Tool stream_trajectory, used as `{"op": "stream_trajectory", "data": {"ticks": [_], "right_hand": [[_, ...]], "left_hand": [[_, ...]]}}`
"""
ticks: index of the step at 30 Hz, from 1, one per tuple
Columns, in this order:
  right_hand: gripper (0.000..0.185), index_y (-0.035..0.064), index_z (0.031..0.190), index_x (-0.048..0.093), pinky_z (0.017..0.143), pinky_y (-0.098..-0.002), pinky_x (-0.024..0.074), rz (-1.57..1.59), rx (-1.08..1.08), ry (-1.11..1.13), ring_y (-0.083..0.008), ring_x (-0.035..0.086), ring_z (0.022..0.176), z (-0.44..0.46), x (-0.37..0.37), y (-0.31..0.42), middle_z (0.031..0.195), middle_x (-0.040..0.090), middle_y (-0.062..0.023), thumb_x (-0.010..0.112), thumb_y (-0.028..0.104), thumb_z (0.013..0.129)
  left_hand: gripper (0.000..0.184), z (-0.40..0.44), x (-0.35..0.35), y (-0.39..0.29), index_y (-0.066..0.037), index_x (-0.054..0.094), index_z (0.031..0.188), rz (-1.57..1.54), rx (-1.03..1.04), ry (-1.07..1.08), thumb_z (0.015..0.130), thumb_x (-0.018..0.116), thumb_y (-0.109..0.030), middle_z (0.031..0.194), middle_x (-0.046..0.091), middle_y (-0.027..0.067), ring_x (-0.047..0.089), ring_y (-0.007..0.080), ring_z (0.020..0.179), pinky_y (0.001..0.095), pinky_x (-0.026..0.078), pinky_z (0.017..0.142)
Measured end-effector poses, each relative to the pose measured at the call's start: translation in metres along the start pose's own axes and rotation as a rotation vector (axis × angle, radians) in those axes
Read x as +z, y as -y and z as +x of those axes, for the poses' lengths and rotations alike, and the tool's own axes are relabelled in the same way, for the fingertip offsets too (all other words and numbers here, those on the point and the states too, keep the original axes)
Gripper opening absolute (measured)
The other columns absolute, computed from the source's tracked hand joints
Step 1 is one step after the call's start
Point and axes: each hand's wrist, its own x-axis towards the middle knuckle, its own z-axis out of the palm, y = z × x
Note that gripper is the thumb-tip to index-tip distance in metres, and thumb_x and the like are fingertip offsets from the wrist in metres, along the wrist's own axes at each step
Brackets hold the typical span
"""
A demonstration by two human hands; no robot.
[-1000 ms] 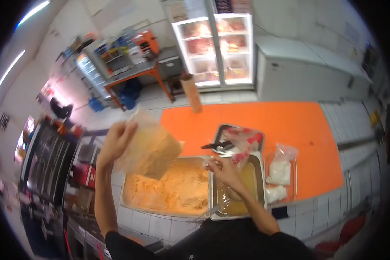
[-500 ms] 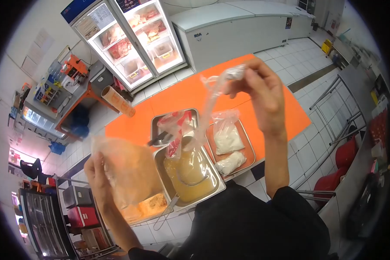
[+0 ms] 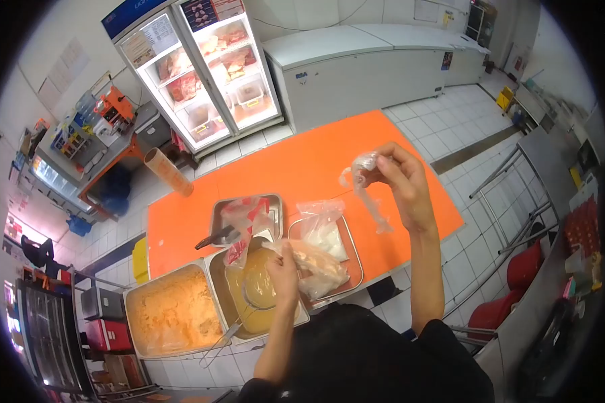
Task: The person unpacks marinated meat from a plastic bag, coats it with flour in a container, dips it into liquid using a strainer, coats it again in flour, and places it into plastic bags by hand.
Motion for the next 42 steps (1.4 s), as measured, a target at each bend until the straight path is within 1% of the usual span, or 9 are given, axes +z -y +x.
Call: {"op": "stream_trajectory", "data": {"ticks": [7,11,16,20,23,27,31,35,42], "right_hand": [[0.016,0.0007,0.095,0.060,0.076,-0.0322,0.0536,0.092,-0.086,0.094,-0.0171,0.065,0.079,0.025,0.017,0.013,0.087,0.066,-0.0088,0.054,0.016,0.095],[0.017,0.0034,0.094,0.051,0.081,-0.0330,0.0454,0.151,-0.147,0.231,-0.0146,0.055,0.089,0.014,0.061,0.029,0.098,0.060,-0.0102,0.052,0.021,0.093],[0.036,-0.0025,0.115,0.048,0.093,-0.0419,0.0480,0.553,-0.144,0.203,-0.0278,0.058,0.105,-0.026,0.078,-0.008,0.111,0.056,-0.0165,0.054,0.024,0.091],[0.033,0.0022,0.106,0.059,0.079,-0.0334,0.0522,-0.212,-0.012,-0.260,-0.0183,0.061,0.089,-0.041,0.158,-0.053,0.096,0.062,-0.0081,0.049,0.033,0.098],[0.031,0.0071,0.103,0.064,0.063,-0.0255,0.0456,-0.133,0.389,0.006,-0.0118,0.058,0.075,-0.100,0.241,-0.149,0.088,0.062,-0.0029,0.053,0.035,0.095],[0.057,0.0007,0.131,0.050,0.084,-0.0342,0.0536,0.336,0.947,0.510,-0.0250,0.065,0.097,-0.196,0.397,-0.187,0.113,0.063,-0.0163,0.051,0.046,0.096],[0.065,-0.0022,0.134,0.047,0.090,-0.0378,0.0520,0.700,1.342,0.811,-0.0287,0.062,0.106,-0.229,0.533,-0.189,0.122,0.059,-0.0205,0.046,0.051,0.097],[0.052,-0.0025,0.128,0.050,0.085,-0.0379,0.0523,0.746,1.369,1.145,-0.0257,0.062,0.103,-0.263,0.619,-0.277,0.117,0.062,-0.0161,0.050,0.040,0.099],[0.042,-0.0020,0.127,0.051,0.088,-0.0362,0.0511,0.570,1.389,1.379,-0.0227,0.062,0.102,-0.358,0.759,-0.224,0.114,0.063,-0.0132,0.055,0.027,0.097]], "left_hand": [[0.029,-0.001,0.000,0.032,0.004,0.064,0.110,0.244,-0.082,0.251,0.097,0.055,-0.022,0.083,0.070,0.0118,0.066,0.0175,0.073,0.0309,0.052,0.064],[0.049,0.007,0.006,-0.023,-0.012,0.054,0.131,0.402,0.446,0.223,0.084,0.069,-0.018,0.081,0.067,0.0113,0.066,0.0242,0.072,0.0360,0.052,0.067],[0.026,0.045,-0.033,-0.005,-0.005,0.063,0.104,0.441,0.498,0.191,0.085,0.065,-0.022,0.086,0.063,0.0139,0.063,0.0288,0.079,0.0386,0.049,0.071],[0.018,0.021,-0.153,-0.058,-0.004,0.064,0.096,0.364,0.574,-0.104,0.085,0.059,-0.016,0.091,0.063,0.0145,0.063,0.0315,0.078,0.0396,0.050,0.068],[0.017,-0.007,-0.268,-0.067,-0.003,0.062,0.097,0.540,0.556,-0.315,0.085,0.057,-0.014,0.090,0.062,0.0158,0.063,0.0322,0.081,0.0410,0.050,0.071],[0.018,-0.078,-0.379,-0.090,-0.003,0.061,0.099,0.819,0.501,-0.556,0.084,0.056,-0.012,0.090,0.062,0.0165,0.063,0.0324,0.083,0.0421,0.050,0.074],[0.017,-0.149,-0.452,-0.073,-0.003,0.062,0.098,0.750,0.434,-0.312,0.084,0.056,-0.011,0.088,0.063,0.0167,0.064,0.0319,0.082,0.0413,0.049,0.073],[0.020,-0.201,-0.530,-0.066,-0.002,0.061,0.100,0.392,0.278,-0.546,0.083,0.060,-0.013,0.085,0.064,0.0161,0.064,0.0310,0.079,0.0400,0.049,0.070],[0.027,-0.257,-0.673,-0.051,-0.009,0.057,0.109,0.509,-0.012,-1.109,0.082,0.060,-0.014,0.082,0.067,0.0114,0.065,0.0310,0.076,0.0407,0.050,0.068]]}}
